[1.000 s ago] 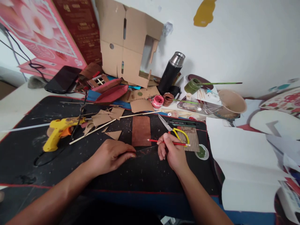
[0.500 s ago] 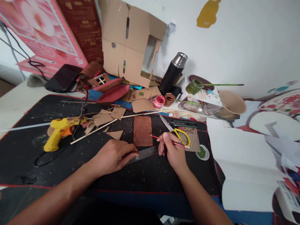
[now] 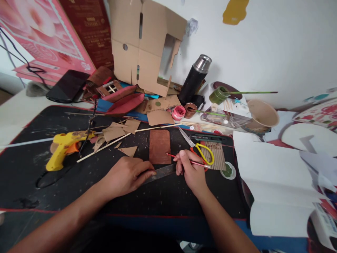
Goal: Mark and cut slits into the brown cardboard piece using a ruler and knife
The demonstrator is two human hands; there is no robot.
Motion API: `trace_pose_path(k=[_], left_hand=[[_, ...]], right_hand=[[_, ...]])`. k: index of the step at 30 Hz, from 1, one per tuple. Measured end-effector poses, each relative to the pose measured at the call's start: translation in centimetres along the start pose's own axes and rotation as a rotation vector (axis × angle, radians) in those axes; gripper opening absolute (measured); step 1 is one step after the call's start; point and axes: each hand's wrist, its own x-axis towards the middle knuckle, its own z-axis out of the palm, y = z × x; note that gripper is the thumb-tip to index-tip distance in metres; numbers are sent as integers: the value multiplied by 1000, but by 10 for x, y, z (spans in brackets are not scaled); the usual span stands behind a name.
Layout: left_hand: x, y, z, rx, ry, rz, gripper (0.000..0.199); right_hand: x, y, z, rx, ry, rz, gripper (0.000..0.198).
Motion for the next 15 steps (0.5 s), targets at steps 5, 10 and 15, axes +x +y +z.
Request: trace_pose_path(k=[5,10,15], left_hand=[[1,1,0,-5,5,-1,26],[0,0,0,9,-7,0,26],[0,1,1,4,57,35,22]], right_hand=[[0,-1,0,-30,-1,0,52],[1,-1,1,-52,-9,-4,51],[0,0,1,-60,-7,-2,51]])
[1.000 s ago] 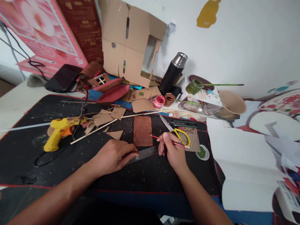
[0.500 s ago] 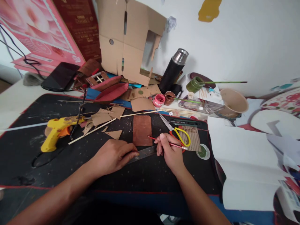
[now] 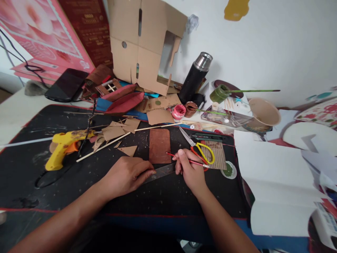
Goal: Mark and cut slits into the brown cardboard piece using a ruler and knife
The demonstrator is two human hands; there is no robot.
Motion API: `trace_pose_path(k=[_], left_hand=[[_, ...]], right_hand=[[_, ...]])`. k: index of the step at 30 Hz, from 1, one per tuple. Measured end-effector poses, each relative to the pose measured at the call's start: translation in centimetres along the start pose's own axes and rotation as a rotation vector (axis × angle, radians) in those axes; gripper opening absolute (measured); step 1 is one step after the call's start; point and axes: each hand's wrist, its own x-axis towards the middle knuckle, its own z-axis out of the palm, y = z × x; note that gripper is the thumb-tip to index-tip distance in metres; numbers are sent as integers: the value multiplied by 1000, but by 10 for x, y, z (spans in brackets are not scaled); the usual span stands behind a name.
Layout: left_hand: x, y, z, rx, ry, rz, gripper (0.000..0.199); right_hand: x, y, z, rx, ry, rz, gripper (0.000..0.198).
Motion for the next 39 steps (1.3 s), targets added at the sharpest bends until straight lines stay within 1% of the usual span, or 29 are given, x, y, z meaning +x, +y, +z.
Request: trace_pose_path(k=[3,5,10,18,26,30,34,39], left_hand=[[1,0,-2,-4,100,22,15],[3,0,-2,1,133,24,13],[6,-1,-2,2,112,13,13],[7,-1,-1,-8,109,22,11],[6,-2,0,-10,139,4,11],[7,-2,1,-5,148,11,12],[7,-2,1,-22,147,9,14],[6,-3,1,-24,135,2,13]], right_hand=[[0,1,0,-10,-4,-5,50],[0,2,0,-15,-7,-7,49],[0,3,-1,-7,-15,-16,48],[-4,6,-1,45,-25,-90,45],[-8,6,5,-31,-134,-171,39],[-9,7,8,-16,-164,-174,36],[-9,5,10,-58,-195,-190,34],[-9,5,11,-63,-207,-184,32]])
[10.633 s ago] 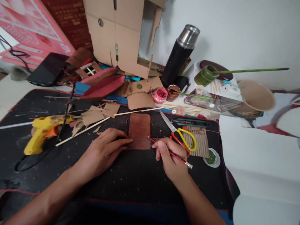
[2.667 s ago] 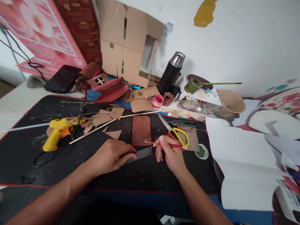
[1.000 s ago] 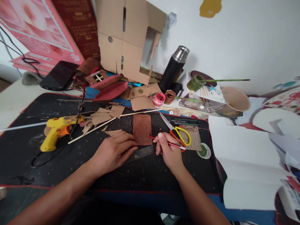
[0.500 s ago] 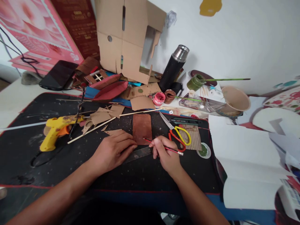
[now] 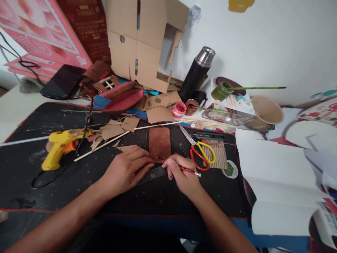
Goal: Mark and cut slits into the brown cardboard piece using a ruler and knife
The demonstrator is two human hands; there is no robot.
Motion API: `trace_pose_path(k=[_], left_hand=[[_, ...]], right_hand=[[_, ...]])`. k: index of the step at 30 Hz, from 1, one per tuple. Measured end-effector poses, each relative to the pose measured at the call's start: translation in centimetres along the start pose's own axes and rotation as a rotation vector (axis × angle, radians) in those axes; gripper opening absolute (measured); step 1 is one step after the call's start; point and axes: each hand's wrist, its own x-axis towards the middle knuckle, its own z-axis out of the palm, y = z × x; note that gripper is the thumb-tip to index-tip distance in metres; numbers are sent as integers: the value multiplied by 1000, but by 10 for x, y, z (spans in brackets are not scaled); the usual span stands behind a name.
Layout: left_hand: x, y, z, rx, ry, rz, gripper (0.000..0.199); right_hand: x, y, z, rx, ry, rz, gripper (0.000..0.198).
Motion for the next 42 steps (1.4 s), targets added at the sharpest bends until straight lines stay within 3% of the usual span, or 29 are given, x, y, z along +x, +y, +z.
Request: trace_pose_path(k=[42], left_hand=[[2,3,-2,60,-19,7,14]], right_hand=[[2,-2,1,-66,-4,29,35]])
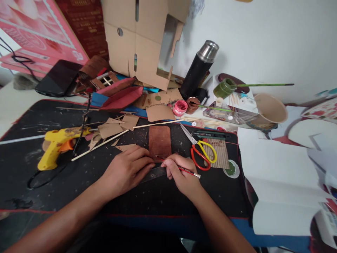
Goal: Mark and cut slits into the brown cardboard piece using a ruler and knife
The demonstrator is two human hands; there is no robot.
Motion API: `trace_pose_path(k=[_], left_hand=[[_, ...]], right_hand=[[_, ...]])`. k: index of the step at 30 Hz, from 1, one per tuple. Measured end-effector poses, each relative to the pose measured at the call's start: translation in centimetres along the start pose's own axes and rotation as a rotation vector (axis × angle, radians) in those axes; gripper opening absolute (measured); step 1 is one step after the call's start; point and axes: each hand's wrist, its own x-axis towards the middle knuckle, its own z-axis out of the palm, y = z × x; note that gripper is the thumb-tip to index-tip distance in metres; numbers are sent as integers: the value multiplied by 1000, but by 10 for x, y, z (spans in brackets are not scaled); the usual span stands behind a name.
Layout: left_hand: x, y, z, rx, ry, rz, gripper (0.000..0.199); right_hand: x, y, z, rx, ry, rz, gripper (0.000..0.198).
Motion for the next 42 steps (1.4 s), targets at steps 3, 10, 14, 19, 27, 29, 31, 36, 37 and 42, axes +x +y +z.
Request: trace_pose_path(k=[3,10,14,19,27,29,31,36,37,42], left_hand=[[0,0,1,1,-1,0,13],[0,-1,1,-20,2,-11,16],[1,0,1,-4,11,-5,15],[0,0,0,-9,-3,-14,16],[0,-1,1,-16,0,-29,16],[0,-1,1,-18,-4,-33,16],[-1,-2,2,-13,-9,-48,16],[-1,-2,1,-27,-37,-79,17],[0,-2,1,-33,-34,-77,16],[1,-3,1,-48,-29,-69,14]], right_hand=[[0,0,0,0,-5,-3,37],[0,0,1,-27,-5,18,36],[-2,3,0,-25,-9,25,35],[-3,6,-1,5,1,7,33],[-3,4,0,-15,-7,31,37],[-3,4,0,11,27,14,37],[-4,5,-1,65,96,8,38],[-3,4,-6,256,305,50,42],[-2,4,-6,283,329,55,44],[0,4,-6,314,324,74,48]])
